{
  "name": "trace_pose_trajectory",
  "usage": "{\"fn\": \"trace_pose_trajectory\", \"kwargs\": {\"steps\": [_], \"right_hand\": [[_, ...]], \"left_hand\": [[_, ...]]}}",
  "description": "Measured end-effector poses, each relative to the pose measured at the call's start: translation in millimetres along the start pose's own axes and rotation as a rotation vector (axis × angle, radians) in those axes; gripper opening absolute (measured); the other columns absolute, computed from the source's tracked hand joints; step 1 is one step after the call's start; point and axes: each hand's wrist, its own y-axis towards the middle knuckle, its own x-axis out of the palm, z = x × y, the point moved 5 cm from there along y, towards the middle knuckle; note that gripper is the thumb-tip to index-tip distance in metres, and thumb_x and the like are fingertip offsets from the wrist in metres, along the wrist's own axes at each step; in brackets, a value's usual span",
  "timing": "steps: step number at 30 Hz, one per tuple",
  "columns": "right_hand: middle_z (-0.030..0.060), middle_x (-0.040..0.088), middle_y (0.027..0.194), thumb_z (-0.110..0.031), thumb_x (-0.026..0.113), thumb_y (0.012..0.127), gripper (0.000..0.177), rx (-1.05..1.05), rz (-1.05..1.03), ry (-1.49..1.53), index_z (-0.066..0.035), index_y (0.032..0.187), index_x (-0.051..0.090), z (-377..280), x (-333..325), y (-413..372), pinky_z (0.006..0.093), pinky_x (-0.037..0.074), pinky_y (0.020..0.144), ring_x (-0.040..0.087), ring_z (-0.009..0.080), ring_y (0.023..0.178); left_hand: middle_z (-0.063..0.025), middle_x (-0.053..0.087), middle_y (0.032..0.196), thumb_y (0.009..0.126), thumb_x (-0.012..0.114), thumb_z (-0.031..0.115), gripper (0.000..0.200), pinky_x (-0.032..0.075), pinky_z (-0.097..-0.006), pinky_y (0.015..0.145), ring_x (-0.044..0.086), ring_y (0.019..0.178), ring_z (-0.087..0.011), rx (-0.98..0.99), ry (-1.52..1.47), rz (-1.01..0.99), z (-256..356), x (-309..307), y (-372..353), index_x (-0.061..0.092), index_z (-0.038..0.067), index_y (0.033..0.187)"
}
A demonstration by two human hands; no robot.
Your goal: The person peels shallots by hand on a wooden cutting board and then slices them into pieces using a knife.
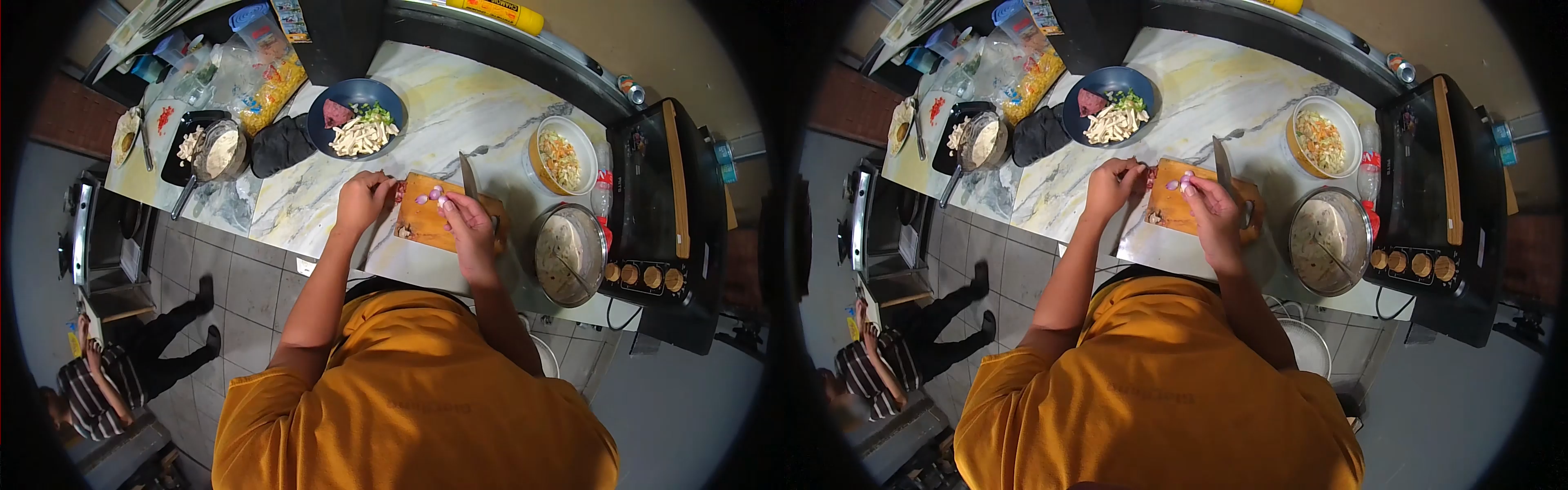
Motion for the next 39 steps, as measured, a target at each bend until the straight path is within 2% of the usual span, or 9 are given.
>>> {"fn": "trace_pose_trajectory", "kwargs": {"steps": [1, 5, 11, 13, 14, 17, 25, 34, 39], "right_hand": [[0.0021, 0.068, 0.107, -0.016, 0.062, 0.095, 0.027, 0.000, -0.002, 0.000, -0.004, 0.119, 0.061, -1.2, 0.0, -0.5, 0.0233, 0.044, 0.073, 0.062, 0.0089, 0.092], [0.0023, 0.068, 0.106, -0.016, 0.063, 0.094, 0.027, 0.021, 0.013, -0.001, -0.004, 0.118, 0.060, 0.3, -2.3, -2.1, 0.0239, 0.044, 0.073, 0.062, 0.0093, 0.092], [0.0017, 0.067, 0.104, -0.016, 0.064, 0.093, 0.025, 0.079, -0.021, 0.054, -0.005, 0.115, 0.059, 3.3, -0.3, -3.3, 0.0241, 0.044, 0.074, 0.062, 0.0097, 0.091], [0.0013, 0.067, 0.103, -0.015, 0.064, 0.093, 0.022, 0.081, -0.012, 0.054, -0.006, 0.113, 0.059, 4.8, -0.7, -3.5, 0.0239, 0.043, 0.075, 0.062, 0.0093, 0.092], [0.0013, 0.067, 0.103, -0.015, 0.064, 0.093, 0.022, 0.080, -0.014, 0.055, -0.006, 0.113, 0.059, 5.6, -0.6, -3.2, 0.0239, 0.043, 0.075, 0.062, 0.0093, 0.092], [0.0028, 0.067, 0.105, -0.016, 0.066, 0.091, 0.024, 0.107, -0.027, 0.112, -0.004, 0.111, 0.059, 9.8, -1.1, -2.9, 0.0241, 0.045, 0.075, 0.062, 0.0093, 0.093], [0.0040, 0.066, 0.104, -0.008, 0.067, 0.090, 0.018, 0.103, -0.103, 0.194, -0.005, 0.105, 0.057, 13.1, 4.0, -5.1, 0.0236, 0.045, 0.076, 0.060, 0.0093, 0.096], [0.0078, 0.065, 0.104, -0.001, 0.067, 0.088, 0.019, 0.038, -0.156, 0.149, -0.002, 0.105, 0.057, 13.4, 10.4, -6.3, 0.0249, 0.048, 0.090, 0.061, 0.0120, 0.098], [0.0079, 0.066, 0.103, -0.002, 0.067, 0.088, 0.020, 0.037, -0.176, 0.140, -0.001, 0.105, 0.057, 12.1, 18.8, -5.7, 0.0245, 0.048, 0.088, 0.061, 0.0119, 0.097]], "left_hand": [[-0.0135, 0.067, 0.075, 0.085, 0.067, 0.015, 0.013, 0.051, -0.0386, 0.069, 0.065, 0.074, -0.0319, 0.109, 0.066, 0.085, 3.7, -2.0, 0.9, 0.071, 0.003, 0.085], [-0.0145, 0.066, 0.077, 0.087, 0.064, 0.016, 0.015, 0.050, -0.0409, 0.072, 0.063, 0.076, -0.0355, 0.118, 0.038, 0.065, 10.1, -3.2, 2.0, 0.071, 0.003, 0.082], [-0.0169, 0.067, 0.086, 0.090, 0.062, 0.017, 0.019, 0.050, -0.0396, 0.069, 0.063, 0.078, -0.0325, 0.028, 0.202, -0.148, 24.7, -3.0, -1.1, 0.071, 0.000, 0.092], [-0.0125, 0.067, 0.094, 0.094, 0.061, 0.016, 0.018, 0.048, -0.0342, 0.070, 0.062, 0.077, -0.0216, 0.069, -0.223, -0.190, 42.7, -0.3, -9.6, 0.069, 0.000, 0.099], [-0.0107, 0.068, 0.097, 0.093, 0.063, 0.016, 0.019, 0.046, -0.0307, 0.076, 0.061, 0.085, -0.0174, 0.103, -0.308, -0.197, 53.1, -1.6, -14.3, 0.069, 0.000, 0.100], [-0.0095, 0.068, 0.098, 0.091, 0.065, 0.014, 0.018, 0.046, -0.0297, 0.081, 0.060, 0.092, -0.0175, 0.137, -0.457, -0.239, 62.1, 7.1, -22.6, 0.069, 0.000, 0.102], [-0.0065, 0.067, 0.088, 0.088, 0.069, 0.014, 0.016, 0.047, -0.0272, 0.080, 0.059, 0.083, -0.0132, 0.022, -0.555, -0.195, 63.1, 14.1, -32.8, 0.071, 0.002, 0.098], [-0.0058, 0.068, 0.100, 0.093, 0.065, 0.012, 0.016, 0.048, -0.0264, 0.084, 0.061, 0.092, -0.0119, -0.067, -0.654, -0.285, 44.9, 19.8, -40.2, 0.069, 0.000, 0.104], [-0.0054, 0.068, 0.100, 0.094, 0.064, 0.011, 0.014, 0.049, -0.0267, 0.083, 0.061, 0.091, -0.0114, -0.058, -0.717, -0.247, 41.1, 14.4, -43.4, 0.069, 0.000, 0.102]]}}
